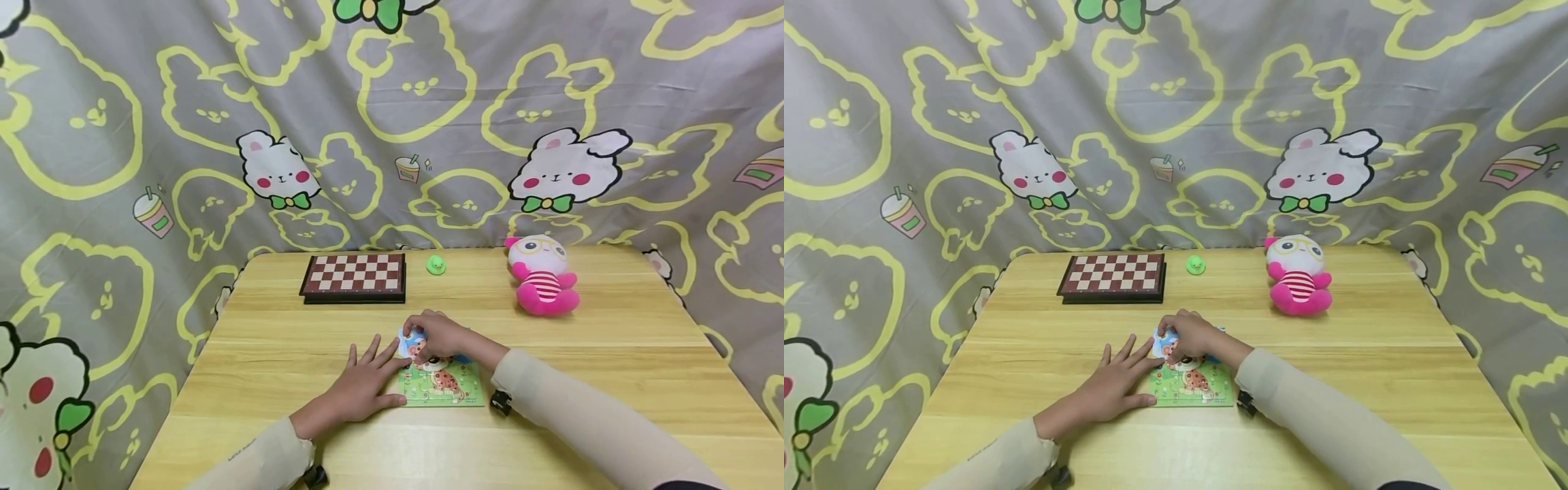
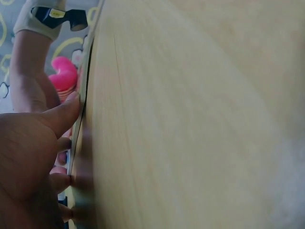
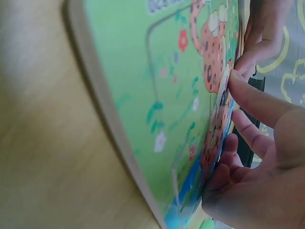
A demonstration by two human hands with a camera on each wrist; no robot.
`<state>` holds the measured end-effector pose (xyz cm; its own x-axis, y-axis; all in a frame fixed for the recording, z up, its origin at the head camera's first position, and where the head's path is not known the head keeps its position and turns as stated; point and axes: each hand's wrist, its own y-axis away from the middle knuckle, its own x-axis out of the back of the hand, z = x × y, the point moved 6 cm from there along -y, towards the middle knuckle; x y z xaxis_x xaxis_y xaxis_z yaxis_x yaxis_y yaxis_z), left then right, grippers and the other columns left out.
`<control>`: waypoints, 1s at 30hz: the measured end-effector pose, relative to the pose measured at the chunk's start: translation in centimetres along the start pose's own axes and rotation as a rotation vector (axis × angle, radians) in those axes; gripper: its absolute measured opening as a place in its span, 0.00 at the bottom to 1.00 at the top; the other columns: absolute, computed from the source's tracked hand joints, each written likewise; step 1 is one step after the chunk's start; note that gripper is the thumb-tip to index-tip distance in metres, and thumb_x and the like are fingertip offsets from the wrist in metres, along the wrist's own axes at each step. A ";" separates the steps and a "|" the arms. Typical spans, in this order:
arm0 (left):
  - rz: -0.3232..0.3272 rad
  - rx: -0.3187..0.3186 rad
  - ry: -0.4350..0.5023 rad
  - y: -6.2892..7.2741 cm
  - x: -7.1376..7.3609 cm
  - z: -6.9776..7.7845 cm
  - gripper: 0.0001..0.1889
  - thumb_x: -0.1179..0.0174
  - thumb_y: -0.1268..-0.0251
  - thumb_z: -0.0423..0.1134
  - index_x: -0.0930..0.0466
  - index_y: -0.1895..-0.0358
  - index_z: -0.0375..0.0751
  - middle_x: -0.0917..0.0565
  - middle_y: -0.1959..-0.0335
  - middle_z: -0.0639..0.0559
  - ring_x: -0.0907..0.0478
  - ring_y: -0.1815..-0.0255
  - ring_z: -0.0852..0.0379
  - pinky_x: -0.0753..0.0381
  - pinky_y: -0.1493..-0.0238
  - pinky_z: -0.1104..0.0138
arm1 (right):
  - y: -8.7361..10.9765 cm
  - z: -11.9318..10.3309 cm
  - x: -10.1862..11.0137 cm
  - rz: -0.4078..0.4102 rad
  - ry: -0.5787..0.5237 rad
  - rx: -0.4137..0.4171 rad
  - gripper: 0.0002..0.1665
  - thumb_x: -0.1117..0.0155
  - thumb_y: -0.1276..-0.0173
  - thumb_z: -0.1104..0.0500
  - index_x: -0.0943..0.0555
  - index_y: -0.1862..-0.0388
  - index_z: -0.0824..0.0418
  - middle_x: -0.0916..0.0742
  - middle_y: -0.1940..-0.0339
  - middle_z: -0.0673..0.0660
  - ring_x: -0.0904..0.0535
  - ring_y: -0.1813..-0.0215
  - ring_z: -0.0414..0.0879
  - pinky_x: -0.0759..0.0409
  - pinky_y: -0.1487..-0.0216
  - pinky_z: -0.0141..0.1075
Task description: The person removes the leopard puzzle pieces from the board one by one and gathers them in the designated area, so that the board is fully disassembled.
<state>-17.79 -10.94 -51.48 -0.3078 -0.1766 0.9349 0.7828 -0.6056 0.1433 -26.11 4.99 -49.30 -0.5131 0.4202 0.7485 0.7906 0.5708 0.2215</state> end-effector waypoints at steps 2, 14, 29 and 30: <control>-0.002 0.000 -0.001 0.0 0.0 0.0 0.38 0.49 0.28 0.71 0.40 0.19 0.64 0.55 0.14 0.53 0.64 0.15 0.36 0.59 0.29 0.23 | 0.0 0.0 0.0 -0.008 -0.001 -0.003 0.26 0.16 0.44 0.59 0.18 0.49 0.48 0.21 0.54 0.53 0.29 0.52 0.50 0.26 0.52 0.46; 0.000 -0.007 -0.001 0.0 0.2 0.2 0.38 0.49 0.28 0.71 0.40 0.19 0.63 0.54 0.14 0.52 0.63 0.15 0.35 0.58 0.30 0.23 | -0.1 -0.2 0.1 0.011 -0.002 0.002 0.30 0.15 0.47 0.61 0.21 0.49 0.47 0.20 0.51 0.52 0.27 0.49 0.51 0.26 0.47 0.48; -0.013 0.007 -0.004 0.0 0.1 0.1 0.39 0.50 0.29 0.72 0.41 0.19 0.66 0.56 0.14 0.53 0.64 0.15 0.35 0.61 0.29 0.24 | 0.3 1.3 1.0 -0.048 -0.191 0.018 0.30 0.30 0.41 0.76 0.16 0.41 0.55 0.18 0.47 0.53 0.24 0.49 0.48 0.24 0.44 0.44; -0.013 0.006 -0.005 0.0 0.0 0.1 0.39 0.50 0.29 0.72 0.41 0.19 0.66 0.56 0.14 0.53 0.64 0.15 0.35 0.61 0.29 0.24 | 0.3 1.3 1.0 -0.048 -0.192 0.022 0.30 0.31 0.42 0.77 0.16 0.42 0.55 0.18 0.48 0.53 0.24 0.49 0.48 0.24 0.45 0.44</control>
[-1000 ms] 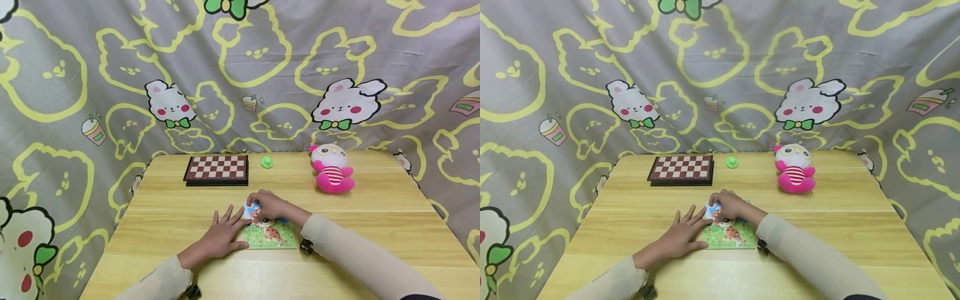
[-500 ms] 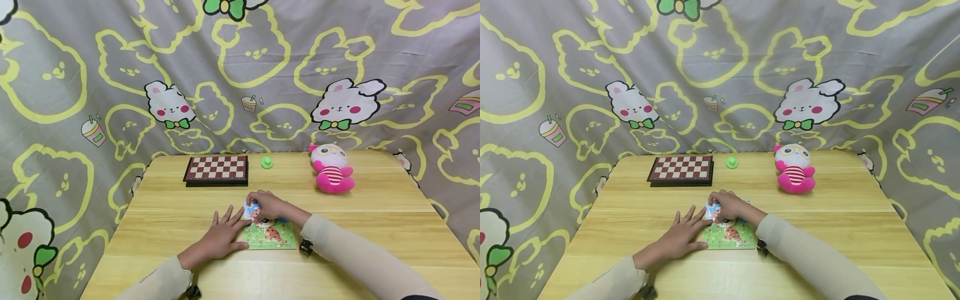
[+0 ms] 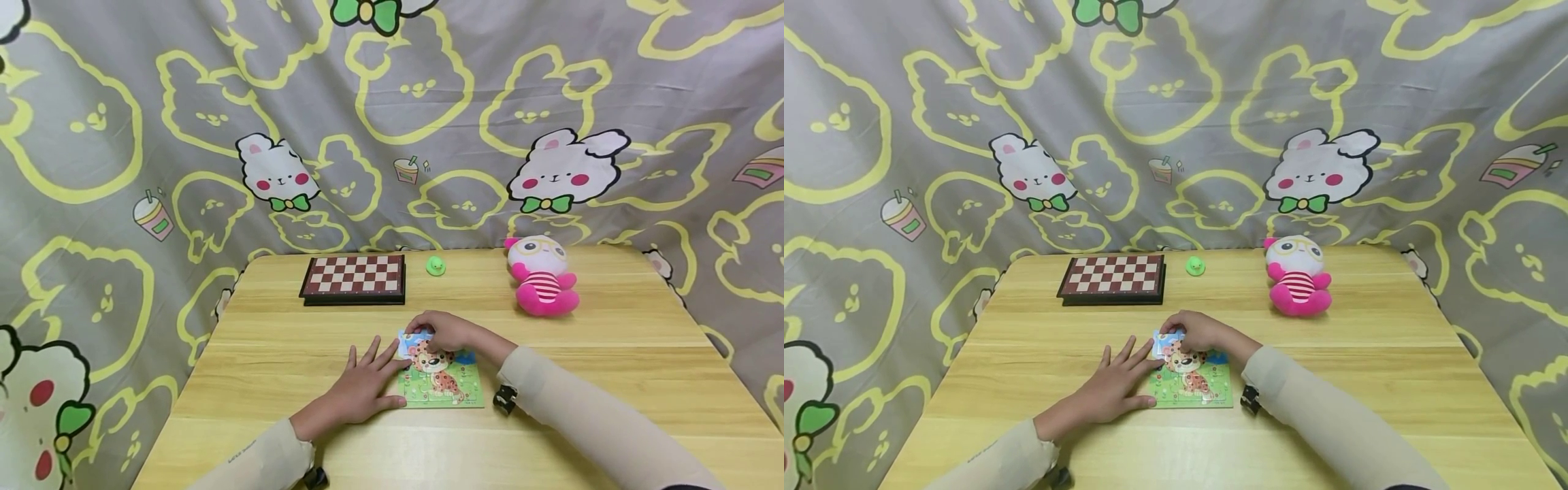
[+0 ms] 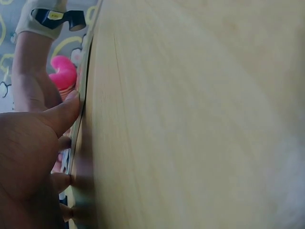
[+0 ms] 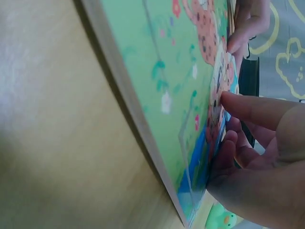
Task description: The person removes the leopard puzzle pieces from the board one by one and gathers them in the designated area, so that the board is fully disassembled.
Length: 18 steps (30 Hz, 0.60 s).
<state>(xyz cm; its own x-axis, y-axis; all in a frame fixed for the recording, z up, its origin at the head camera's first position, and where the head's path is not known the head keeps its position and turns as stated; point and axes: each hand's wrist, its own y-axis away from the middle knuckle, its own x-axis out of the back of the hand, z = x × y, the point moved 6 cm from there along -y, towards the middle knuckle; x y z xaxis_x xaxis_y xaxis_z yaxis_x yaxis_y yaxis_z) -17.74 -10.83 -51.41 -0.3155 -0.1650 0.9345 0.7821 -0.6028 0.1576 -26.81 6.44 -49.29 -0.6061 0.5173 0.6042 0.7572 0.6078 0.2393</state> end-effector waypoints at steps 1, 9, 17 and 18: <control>0.000 0.000 0.000 0.0 0.0 0.0 0.39 0.50 0.29 0.72 0.41 0.19 0.66 0.56 0.14 0.53 0.64 0.15 0.35 0.61 0.29 0.24 | 0.0 0.0 0.0 0.001 -0.001 0.003 0.31 0.31 0.42 0.78 0.16 0.42 0.56 0.18 0.48 0.53 0.24 0.50 0.48 0.24 0.46 0.43; 0.002 0.001 -0.005 0.0 -0.1 -0.1 0.39 0.50 0.30 0.72 0.42 0.19 0.66 0.56 0.14 0.53 0.64 0.15 0.36 0.60 0.29 0.24 | 0.0 -0.2 0.1 0.012 -0.028 0.018 0.29 0.31 0.41 0.76 0.15 0.42 0.57 0.16 0.47 0.53 0.23 0.48 0.48 0.23 0.43 0.45; -0.004 0.003 0.004 0.0 0.0 -0.1 0.39 0.50 0.29 0.72 0.41 0.19 0.66 0.56 0.14 0.54 0.64 0.15 0.36 0.59 0.29 0.24 | -0.1 -0.1 0.3 0.046 -0.090 0.051 0.18 0.30 0.33 0.69 0.13 0.45 0.58 0.15 0.55 0.54 0.23 0.55 0.45 0.24 0.51 0.40; -0.004 0.003 0.003 -0.1 0.0 -0.1 0.39 0.50 0.29 0.72 0.41 0.18 0.66 0.56 0.14 0.54 0.64 0.15 0.36 0.59 0.29 0.24 | -0.1 -0.1 0.3 0.055 -0.094 0.053 0.18 0.30 0.33 0.68 0.13 0.46 0.58 0.15 0.56 0.54 0.24 0.56 0.45 0.24 0.52 0.39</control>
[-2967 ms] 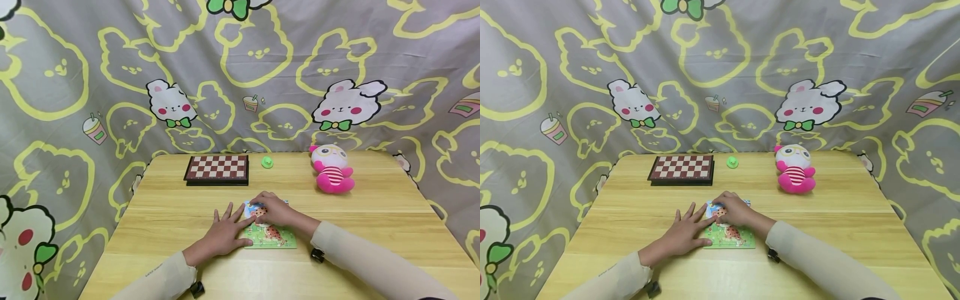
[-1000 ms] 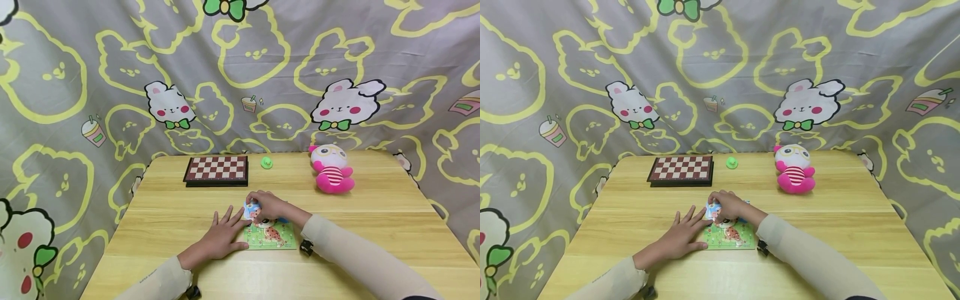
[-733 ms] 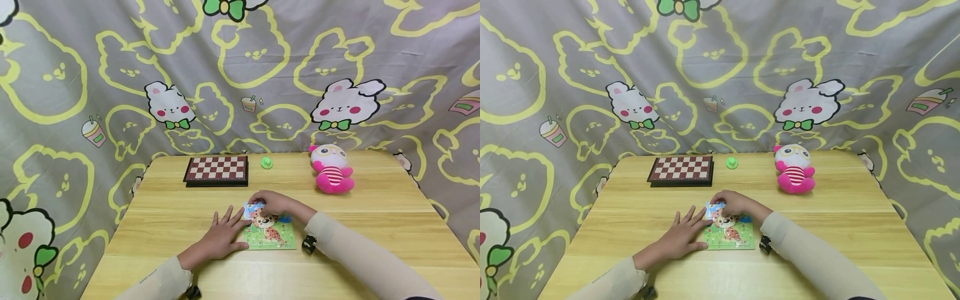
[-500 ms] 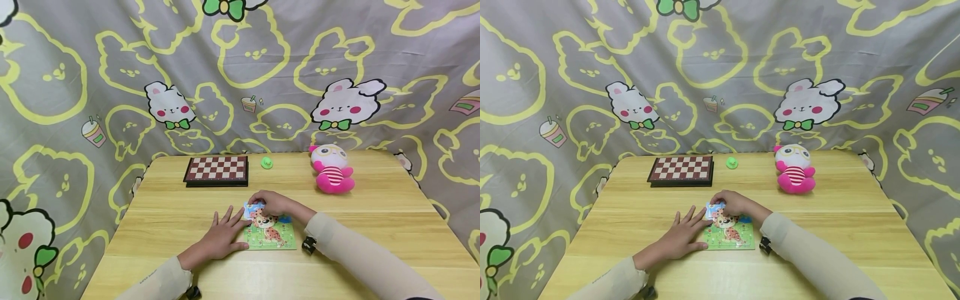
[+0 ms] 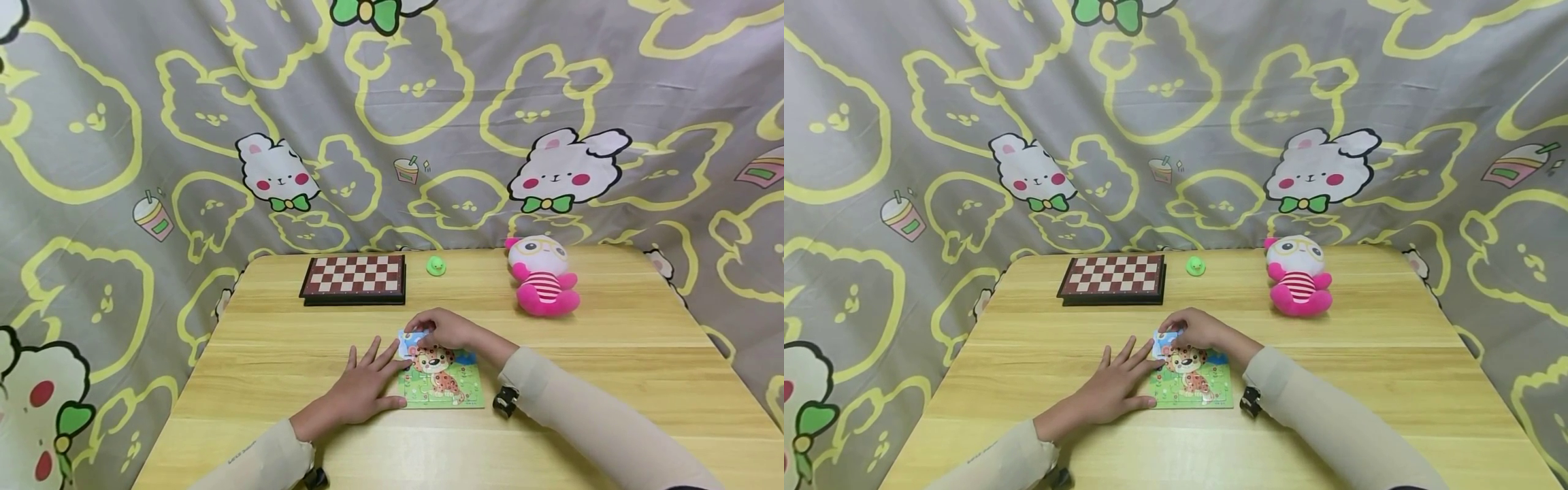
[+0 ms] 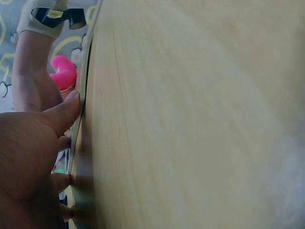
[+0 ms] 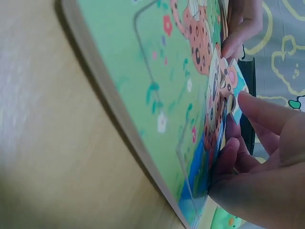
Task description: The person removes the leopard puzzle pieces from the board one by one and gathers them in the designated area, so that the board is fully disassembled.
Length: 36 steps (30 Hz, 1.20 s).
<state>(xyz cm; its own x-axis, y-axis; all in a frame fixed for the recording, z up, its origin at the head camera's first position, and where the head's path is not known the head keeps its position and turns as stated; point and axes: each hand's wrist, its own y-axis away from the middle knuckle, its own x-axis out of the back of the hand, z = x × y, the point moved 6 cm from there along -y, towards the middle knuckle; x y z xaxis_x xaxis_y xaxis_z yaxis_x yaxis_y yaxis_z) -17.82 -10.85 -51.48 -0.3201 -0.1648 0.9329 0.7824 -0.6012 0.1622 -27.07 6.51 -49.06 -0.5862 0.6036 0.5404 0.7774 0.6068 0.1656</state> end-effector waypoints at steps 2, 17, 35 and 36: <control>0.001 -0.001 0.001 0.0 0.0 0.0 0.39 0.50 0.29 0.72 0.41 0.18 0.66 0.56 0.14 0.54 0.65 0.15 0.36 0.59 0.29 0.24 | 0.0 0.1 0.0 0.022 -0.005 0.003 0.16 0.29 0.33 0.68 0.12 0.47 0.58 0.15 0.58 0.54 0.24 0.57 0.45 0.24 0.54 0.39; 0.013 -0.003 -0.008 -0.1 -0.1 -0.1 0.39 0.51 0.29 0.72 0.42 0.18 0.66 0.57 0.14 0.54 0.65 0.15 0.36 0.60 0.29 0.23 | 0.3 0.2 -0.3 0.156 -0.026 -0.050 0.11 0.30 0.31 0.66 0.11 0.51 0.59 0.14 0.70 0.50 0.21 0.69 0.43 0.22 0.67 0.36; 0.007 -0.005 0.002 0.1 0.0 0.0 0.38 0.50 0.28 0.71 0.40 0.19 0.65 0.56 0.14 0.53 0.64 0.15 0.36 0.60 0.29 0.24 | 1.3 0.6 0.8 0.146 -0.136 -0.033 0.12 0.32 0.28 0.65 0.12 0.47 0.61 0.10 0.65 0.54 0.19 0.70 0.49 0.20 0.68 0.38; 0.009 -0.005 0.001 0.1 0.0 0.1 0.38 0.50 0.28 0.71 0.40 0.19 0.66 0.56 0.14 0.53 0.64 0.15 0.36 0.60 0.29 0.24 | 1.4 0.7 0.9 0.147 -0.139 -0.036 0.13 0.32 0.28 0.65 0.12 0.47 0.61 0.10 0.65 0.54 0.19 0.70 0.49 0.20 0.68 0.38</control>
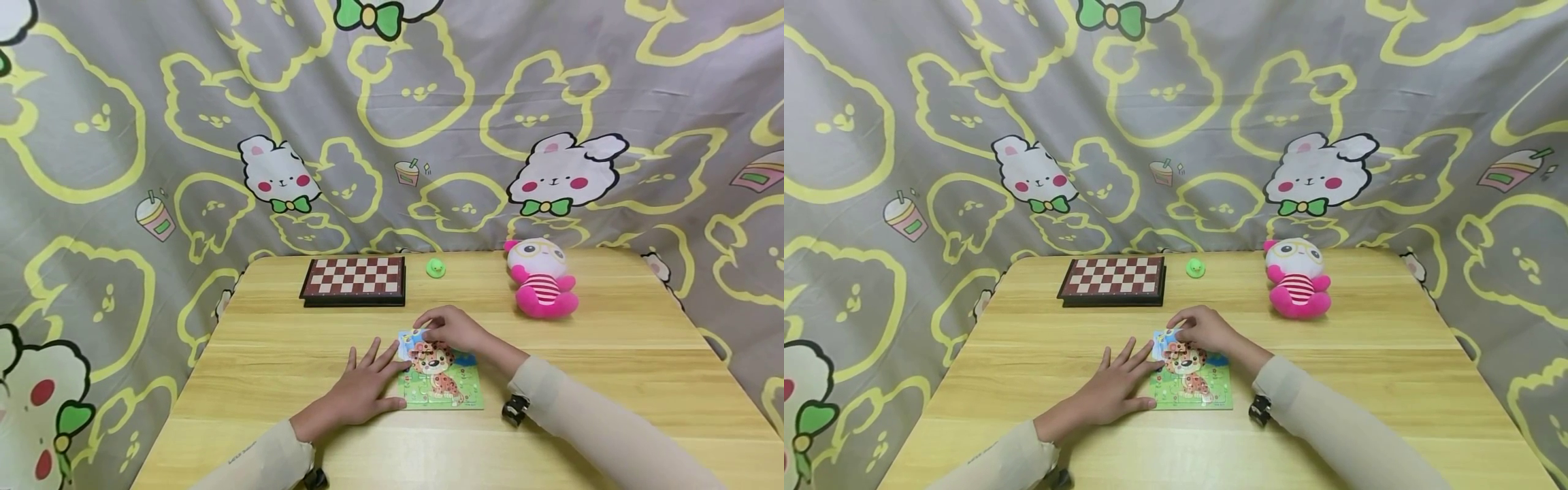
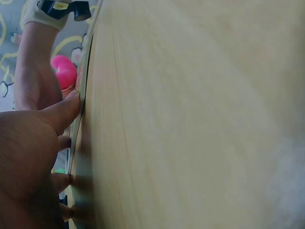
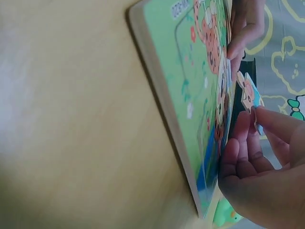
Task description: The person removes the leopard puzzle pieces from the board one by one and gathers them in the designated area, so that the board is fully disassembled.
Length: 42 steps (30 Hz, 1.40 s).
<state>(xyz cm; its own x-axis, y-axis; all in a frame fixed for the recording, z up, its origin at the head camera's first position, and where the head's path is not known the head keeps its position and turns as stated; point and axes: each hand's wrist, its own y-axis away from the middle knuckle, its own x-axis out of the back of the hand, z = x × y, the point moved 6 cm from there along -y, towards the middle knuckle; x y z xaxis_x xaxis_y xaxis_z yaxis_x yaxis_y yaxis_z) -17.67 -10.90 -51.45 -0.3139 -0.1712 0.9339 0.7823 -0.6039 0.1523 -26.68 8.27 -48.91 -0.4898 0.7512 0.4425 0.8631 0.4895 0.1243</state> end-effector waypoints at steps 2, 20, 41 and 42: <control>0.002 -0.001 0.000 0.0 0.0 0.0 0.38 0.51 0.28 0.71 0.41 0.19 0.66 0.56 0.13 0.53 0.64 0.15 0.36 0.60 0.29 0.24 | 0.1 0.1 0.2 0.004 0.005 -0.001 0.13 0.32 0.28 0.65 0.12 0.47 0.61 0.11 0.65 0.54 0.19 0.69 0.48 0.20 0.67 0.38; 0.013 -0.010 0.009 -0.1 -0.2 -0.2 0.38 0.50 0.28 0.72 0.41 0.19 0.66 0.56 0.13 0.53 0.64 0.15 0.36 0.61 0.29 0.23 | 1.8 1.1 2.4 0.039 0.004 0.009 0.13 0.36 0.25 0.64 0.14 0.45 0.63 0.15 0.65 0.56 0.20 0.63 0.48 0.19 0.58 0.41; 0.007 -0.008 0.007 0.1 -0.1 0.0 0.37 0.50 0.28 0.71 0.41 0.19 0.66 0.57 0.13 0.54 0.65 0.15 0.37 0.61 0.28 0.24 | 5.7 4.2 5.5 0.115 -0.046 -0.032 0.14 0.37 0.26 0.66 0.15 0.44 0.66 0.16 0.66 0.59 0.21 0.66 0.50 0.17 0.67 0.39; 0.007 -0.008 0.008 0.1 -0.1 0.0 0.37 0.50 0.28 0.71 0.41 0.19 0.66 0.57 0.13 0.54 0.65 0.15 0.37 0.61 0.28 0.24 | 5.9 4.3 5.7 0.121 -0.049 -0.039 0.14 0.37 0.26 0.66 0.15 0.44 0.66 0.16 0.66 0.59 0.21 0.66 0.50 0.17 0.67 0.39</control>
<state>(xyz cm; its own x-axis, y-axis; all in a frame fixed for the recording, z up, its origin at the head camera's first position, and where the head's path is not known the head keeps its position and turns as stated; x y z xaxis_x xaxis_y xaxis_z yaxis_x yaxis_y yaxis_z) -17.51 -10.94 -51.50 -0.3132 -0.1815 0.9322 0.7802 -0.6088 0.1436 -24.94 17.34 -49.47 -0.3866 0.8247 0.4127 0.9198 0.3774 0.1074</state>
